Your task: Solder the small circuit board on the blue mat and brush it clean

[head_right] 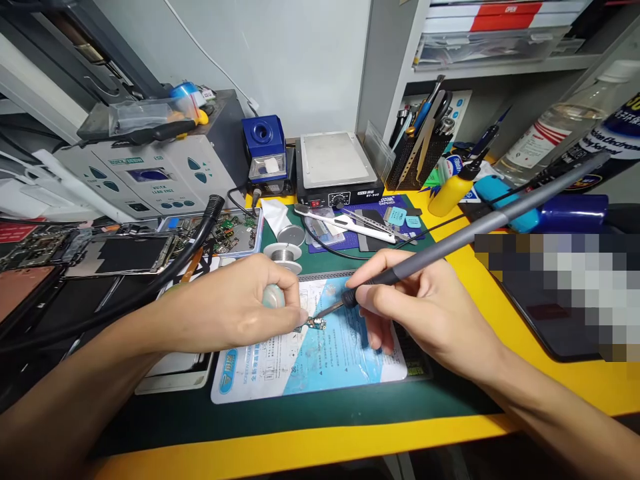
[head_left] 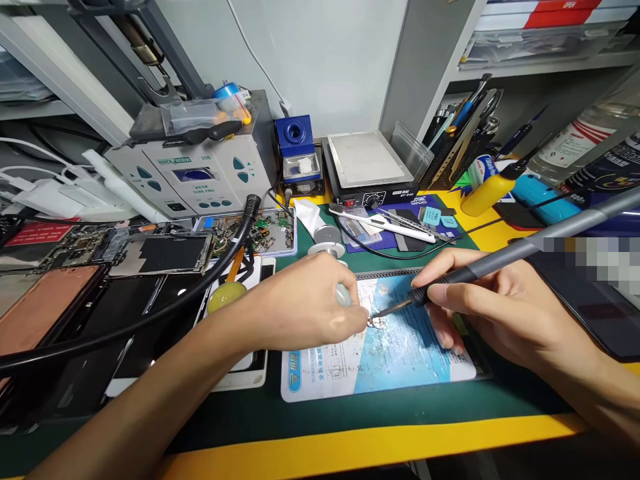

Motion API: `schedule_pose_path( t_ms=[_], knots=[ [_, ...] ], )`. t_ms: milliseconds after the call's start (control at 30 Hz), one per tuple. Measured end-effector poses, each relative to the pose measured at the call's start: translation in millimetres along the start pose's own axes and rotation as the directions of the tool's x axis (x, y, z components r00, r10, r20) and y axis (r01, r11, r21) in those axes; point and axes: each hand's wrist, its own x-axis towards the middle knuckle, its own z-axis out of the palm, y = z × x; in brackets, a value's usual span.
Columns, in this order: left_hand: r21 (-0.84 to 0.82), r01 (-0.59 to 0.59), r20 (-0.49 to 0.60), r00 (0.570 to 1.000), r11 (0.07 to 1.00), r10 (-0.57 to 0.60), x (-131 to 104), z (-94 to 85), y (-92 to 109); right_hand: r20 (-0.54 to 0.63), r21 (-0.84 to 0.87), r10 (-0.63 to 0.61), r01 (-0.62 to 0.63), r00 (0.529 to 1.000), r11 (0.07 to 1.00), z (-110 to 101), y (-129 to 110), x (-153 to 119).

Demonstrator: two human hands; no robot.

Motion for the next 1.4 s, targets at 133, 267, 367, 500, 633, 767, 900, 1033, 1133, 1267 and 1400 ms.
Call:
schedule_pose_path(
  t_ms=[133, 267, 367, 500, 633, 767, 900, 1033, 1133, 1267, 1400],
  knots=[
    [0.016, -0.004, -0.01, 1.0, 1.0, 0.004, 0, 0.7, 1, -0.001, 0.01, -0.016, 0.016, 1.0, 1.0, 0, 1, -2],
    [0.025, -0.005, -0.017, 1.0, 1.0, 0.005, 0, 0.0, 1, -0.032, -0.02, -0.056, 0.055, 0.998, 0.998, 2, 3, -4],
    [0.022, -0.015, -0.016, 1.0, 1.0, 0.015, -1, 0.1, 1, -0.046, -0.06, -0.083, 0.08, 0.995, 0.995, 3, 4, -6],
    [0.012, -0.024, -0.03, 0.999, 1.0, 0.024, 0, 1.2, 2, -0.111, -0.138, -0.08, 0.064, 0.991, 0.988, 7, 2, -8],
    [-0.002, -0.015, -0.043, 0.999, 1.0, 0.015, -1, 1.9, 4, -0.217, -0.222, -0.091, 0.041, 0.972, 0.974, 16, -4, -11],
    [-0.016, 0.014, -0.042, 0.999, 1.0, -0.015, -1, 2.3, 5, -0.231, -0.301, -0.164, 0.09, 0.959, 0.949, 21, -7, -12],
    [-0.01, 0.019, -0.048, 0.999, 1.0, -0.019, -1, 3.4, 4, -0.206, -0.337, -0.221, 0.143, 0.953, 0.931, 19, -4, -11],
    [-0.003, 0.025, -0.053, 0.998, 1.0, -0.025, -1, 4.1, 4, -0.118, -0.329, -0.293, 0.241, 0.949, 0.913, 12, 1, -8],
    [0.008, 0.017, -0.066, 0.998, 1.0, -0.016, -1, 4.3, 4, -0.076, -0.334, -0.324, 0.282, 0.943, 0.899, 8, 3, -8],
    [0.017, 0.01, -0.065, 0.998, 1.0, -0.009, -2, 5.1, 3, -0.017, -0.351, -0.364, 0.335, 0.931, 0.875, 7, 3, -7],
    [0.024, 0.006, -0.065, 0.998, 1.0, -0.005, -3, 5.7, 2, 0.01, -0.356, -0.385, 0.363, 0.923, 0.861, 7, 3, -7]
  ],
)
